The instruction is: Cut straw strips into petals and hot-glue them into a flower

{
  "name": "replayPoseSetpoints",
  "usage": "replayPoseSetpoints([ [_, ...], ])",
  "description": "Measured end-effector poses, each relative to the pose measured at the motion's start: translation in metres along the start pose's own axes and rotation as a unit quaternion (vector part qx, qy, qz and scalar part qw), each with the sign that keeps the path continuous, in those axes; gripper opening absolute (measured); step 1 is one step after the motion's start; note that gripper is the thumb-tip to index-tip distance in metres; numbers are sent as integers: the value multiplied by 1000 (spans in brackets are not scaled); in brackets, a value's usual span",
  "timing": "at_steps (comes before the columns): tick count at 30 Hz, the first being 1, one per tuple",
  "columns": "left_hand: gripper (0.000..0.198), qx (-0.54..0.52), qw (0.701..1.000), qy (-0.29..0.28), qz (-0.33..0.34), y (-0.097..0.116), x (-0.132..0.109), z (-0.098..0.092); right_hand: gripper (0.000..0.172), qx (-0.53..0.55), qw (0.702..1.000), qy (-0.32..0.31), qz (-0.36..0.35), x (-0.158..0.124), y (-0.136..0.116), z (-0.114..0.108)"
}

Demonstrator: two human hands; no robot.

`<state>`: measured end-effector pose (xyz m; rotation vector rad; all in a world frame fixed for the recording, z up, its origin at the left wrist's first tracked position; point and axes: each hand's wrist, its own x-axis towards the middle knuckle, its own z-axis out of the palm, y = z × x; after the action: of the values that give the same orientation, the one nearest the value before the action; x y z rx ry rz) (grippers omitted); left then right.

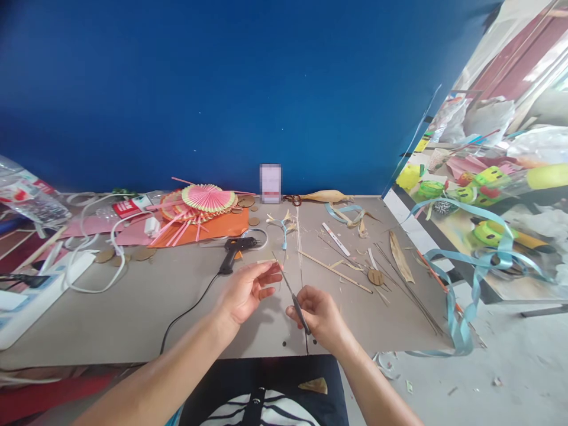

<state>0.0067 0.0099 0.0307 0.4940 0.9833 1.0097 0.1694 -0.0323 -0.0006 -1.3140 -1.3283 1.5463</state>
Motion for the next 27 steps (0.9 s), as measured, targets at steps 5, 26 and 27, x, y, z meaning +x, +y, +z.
replayPoseSetpoints([
  [5, 13, -15, 1000, 4, -11, -1, 1, 3, 32, 8, 1000, 13, 3, 0, 2, 2],
  [26, 11, -25, 999, 3, -20, -2, 1, 6, 35, 12, 1000, 12, 2, -1, 2, -1],
  [27, 10, -25, 999, 5, -21, -2, 1, 6, 35, 14, 1000, 12, 3, -1, 3, 0],
])
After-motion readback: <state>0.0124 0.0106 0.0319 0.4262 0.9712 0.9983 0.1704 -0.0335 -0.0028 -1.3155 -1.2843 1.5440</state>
